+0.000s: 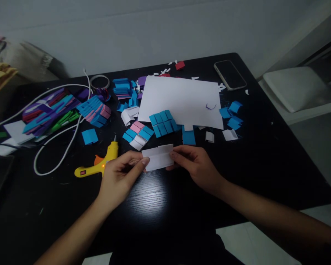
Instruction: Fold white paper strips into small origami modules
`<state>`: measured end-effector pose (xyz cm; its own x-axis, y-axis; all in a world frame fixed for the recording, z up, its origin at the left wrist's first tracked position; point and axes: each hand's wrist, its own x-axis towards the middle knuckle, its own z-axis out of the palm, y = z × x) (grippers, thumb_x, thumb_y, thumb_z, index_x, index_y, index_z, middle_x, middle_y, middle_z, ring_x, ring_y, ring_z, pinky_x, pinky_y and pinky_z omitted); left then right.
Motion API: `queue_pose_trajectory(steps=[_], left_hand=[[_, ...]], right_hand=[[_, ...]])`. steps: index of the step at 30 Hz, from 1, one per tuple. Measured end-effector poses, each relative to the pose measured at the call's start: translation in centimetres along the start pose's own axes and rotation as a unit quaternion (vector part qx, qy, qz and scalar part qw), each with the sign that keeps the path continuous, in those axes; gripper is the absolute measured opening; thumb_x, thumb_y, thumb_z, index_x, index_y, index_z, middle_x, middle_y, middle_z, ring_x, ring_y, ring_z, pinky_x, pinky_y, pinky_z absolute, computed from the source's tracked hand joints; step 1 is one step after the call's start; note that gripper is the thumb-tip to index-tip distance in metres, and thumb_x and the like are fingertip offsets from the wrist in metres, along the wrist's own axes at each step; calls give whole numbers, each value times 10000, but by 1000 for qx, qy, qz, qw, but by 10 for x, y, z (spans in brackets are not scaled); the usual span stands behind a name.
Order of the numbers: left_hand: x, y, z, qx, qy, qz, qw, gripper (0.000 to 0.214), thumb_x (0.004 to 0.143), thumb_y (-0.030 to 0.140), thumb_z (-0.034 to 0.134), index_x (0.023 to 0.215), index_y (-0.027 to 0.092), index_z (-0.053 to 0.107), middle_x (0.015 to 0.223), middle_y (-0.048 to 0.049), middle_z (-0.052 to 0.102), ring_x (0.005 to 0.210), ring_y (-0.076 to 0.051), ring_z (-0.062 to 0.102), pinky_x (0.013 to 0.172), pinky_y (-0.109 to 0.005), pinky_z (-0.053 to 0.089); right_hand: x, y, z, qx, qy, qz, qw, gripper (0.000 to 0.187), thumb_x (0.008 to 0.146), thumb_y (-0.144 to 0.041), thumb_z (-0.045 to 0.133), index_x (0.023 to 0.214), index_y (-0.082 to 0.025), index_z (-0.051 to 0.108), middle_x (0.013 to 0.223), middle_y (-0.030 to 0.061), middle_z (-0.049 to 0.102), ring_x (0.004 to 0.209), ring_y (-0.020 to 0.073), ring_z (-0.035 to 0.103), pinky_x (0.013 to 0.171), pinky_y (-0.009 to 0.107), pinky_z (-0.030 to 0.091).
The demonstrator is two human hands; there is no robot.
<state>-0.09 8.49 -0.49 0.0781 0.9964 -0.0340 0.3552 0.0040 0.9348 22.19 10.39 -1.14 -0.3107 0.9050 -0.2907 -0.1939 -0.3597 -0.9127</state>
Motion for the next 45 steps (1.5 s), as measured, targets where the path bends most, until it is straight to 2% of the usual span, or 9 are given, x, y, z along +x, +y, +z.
queue_pose_trajectory(steps=[5,11,16,24,27,31,37,42,45], left_hand=[[0,-4,1,25,17,23,999,79,913,249,706,863,200,740,682,29,696,606,-100,619,568,-192,481],[2,-4,1,71,53,125,988,115,902,199,735,989,244,795,871,-3,712,797,-124,656,726,-238,524],[-3,0,2,-37,9,49,998,196,945,185,674,1109,245,762,710,31,725,588,-96,668,576,-197,540],[-1,4,4,-85,3,46,995,230,805,107,778,1008,211,752,848,-2,760,714,-118,717,685,-206,588],[-1,3,4,-52,10,67,996,195,810,143,801,986,216,760,915,-16,729,753,-118,690,661,-202,565],[-2,1,4,2,30,104,994,120,851,158,782,939,238,769,976,-13,696,872,-118,668,706,-191,540],[-6,-1,11,-37,68,66,995,124,858,146,774,893,197,667,805,24,682,696,-77,641,651,-169,520],[-5,-1,18,-127,67,48,988,317,843,159,776,1081,212,574,786,32,652,678,-109,650,646,-216,534],[-4,0,17,-110,41,36,992,447,864,178,752,1265,218,558,783,31,632,681,-115,628,662,-232,525]], right_hand=[[1,3,-1,-10,2,-14,1000,162,804,-345,845,897,-225,788,860,0,733,759,150,725,731,292,625],[0,4,-2,-112,53,-99,987,120,814,-302,838,911,-242,799,927,18,692,873,164,678,795,305,574],[-5,1,0,-112,23,-70,991,129,873,-290,773,986,-231,792,721,-20,650,579,113,610,564,269,523],[-7,-2,1,-72,6,-60,996,192,782,-206,836,962,-246,785,971,16,774,918,180,744,855,330,623],[-6,0,1,-71,7,-62,996,252,733,-228,888,960,-253,779,968,12,769,922,189,740,846,330,623],[-6,2,2,-96,27,-87,991,137,777,-273,870,871,-231,780,908,12,758,858,169,726,823,310,605],[-7,3,4,-94,53,-81,991,215,794,-307,862,939,-224,727,830,-3,743,731,156,717,741,313,612],[-6,5,3,-95,40,-76,992,481,833,-282,828,1279,-266,648,918,6,763,811,172,740,796,336,619],[-5,6,3,-93,38,-67,993,406,853,-294,807,1234,-243,678,968,29,766,848,174,740,819,338,618]])
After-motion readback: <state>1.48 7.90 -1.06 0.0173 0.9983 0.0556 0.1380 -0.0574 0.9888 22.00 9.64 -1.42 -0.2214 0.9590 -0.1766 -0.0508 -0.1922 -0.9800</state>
